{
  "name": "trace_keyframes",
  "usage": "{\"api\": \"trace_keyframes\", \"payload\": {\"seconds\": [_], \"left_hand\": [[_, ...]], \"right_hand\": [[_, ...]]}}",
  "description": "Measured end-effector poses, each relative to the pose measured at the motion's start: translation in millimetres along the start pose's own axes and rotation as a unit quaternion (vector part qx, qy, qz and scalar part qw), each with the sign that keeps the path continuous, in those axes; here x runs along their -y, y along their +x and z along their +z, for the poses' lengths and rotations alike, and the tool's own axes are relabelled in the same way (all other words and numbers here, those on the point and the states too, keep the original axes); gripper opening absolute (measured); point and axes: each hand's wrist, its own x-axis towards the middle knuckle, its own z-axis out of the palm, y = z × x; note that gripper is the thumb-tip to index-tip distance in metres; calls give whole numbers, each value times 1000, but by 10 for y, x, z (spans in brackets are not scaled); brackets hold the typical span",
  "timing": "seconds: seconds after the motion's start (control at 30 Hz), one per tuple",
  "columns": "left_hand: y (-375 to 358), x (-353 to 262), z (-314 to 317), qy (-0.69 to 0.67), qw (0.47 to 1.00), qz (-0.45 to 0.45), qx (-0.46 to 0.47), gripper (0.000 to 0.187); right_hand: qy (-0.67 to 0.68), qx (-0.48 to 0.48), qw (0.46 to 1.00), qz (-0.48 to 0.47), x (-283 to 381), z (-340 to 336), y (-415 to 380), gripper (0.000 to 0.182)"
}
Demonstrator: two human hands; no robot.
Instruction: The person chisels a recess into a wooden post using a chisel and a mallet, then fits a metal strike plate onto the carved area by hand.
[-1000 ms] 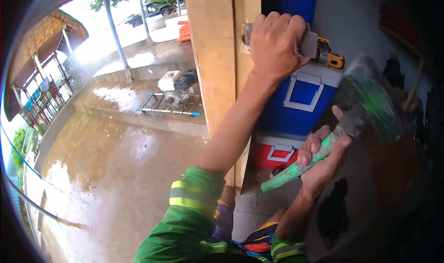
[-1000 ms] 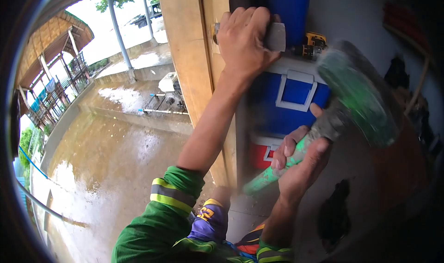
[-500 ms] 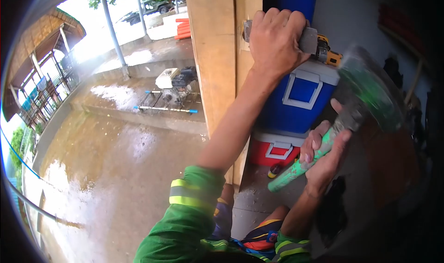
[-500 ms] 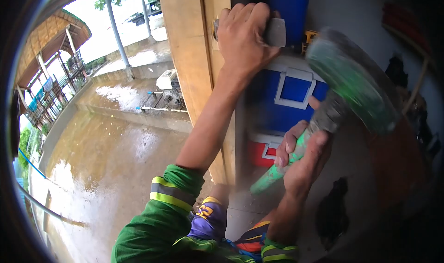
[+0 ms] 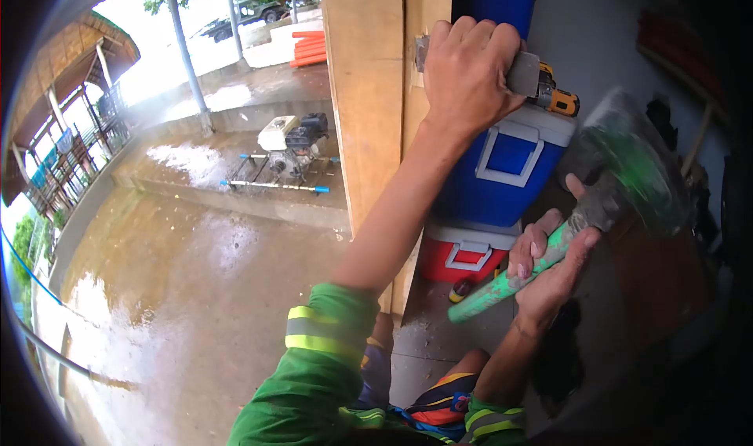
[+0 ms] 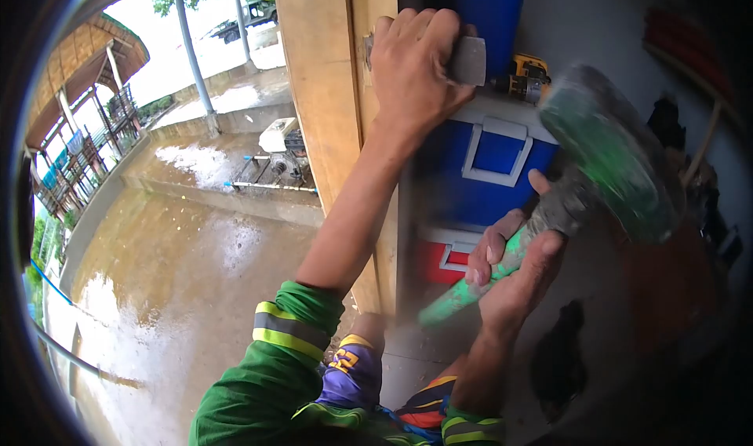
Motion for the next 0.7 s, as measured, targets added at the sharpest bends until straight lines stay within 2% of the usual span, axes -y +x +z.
{"api": "trace_keyframes", "payload": {"seconds": [0.1,0.13,0.27,0.4,0.5,0.57,0.63,0.7], "left_hand": [[-15,21,39,16,1000,21,-11,38],[-10,12,42,11,1000,21,-6,38],[-21,28,0,12,1000,16,9,37],[-28,11,0,3,1000,13,7,37],[-49,-140,-231,-15,996,-8,86,40],[-271,-514,-435,-118,981,50,147,44],[-308,-823,-766,-216,945,2,247,43],[-334,-755,-886,-269,920,-58,278,47]], "right_hand": [[-194,9,980,49,-34,131,59,73],[-203,15,978,51,1,88,43,75],[-8,36,999,16,54,44,-47,60],[-190,33,978,77,61,64,-49,71],[-117,-16,992,34,-2,-208,-343,71],[-102,-27,991,79,120,-353,-502,81],[-96,-78,987,105,131,-480,-590,80],[-109,-114,981,108,173,-545,-643,78]]}}
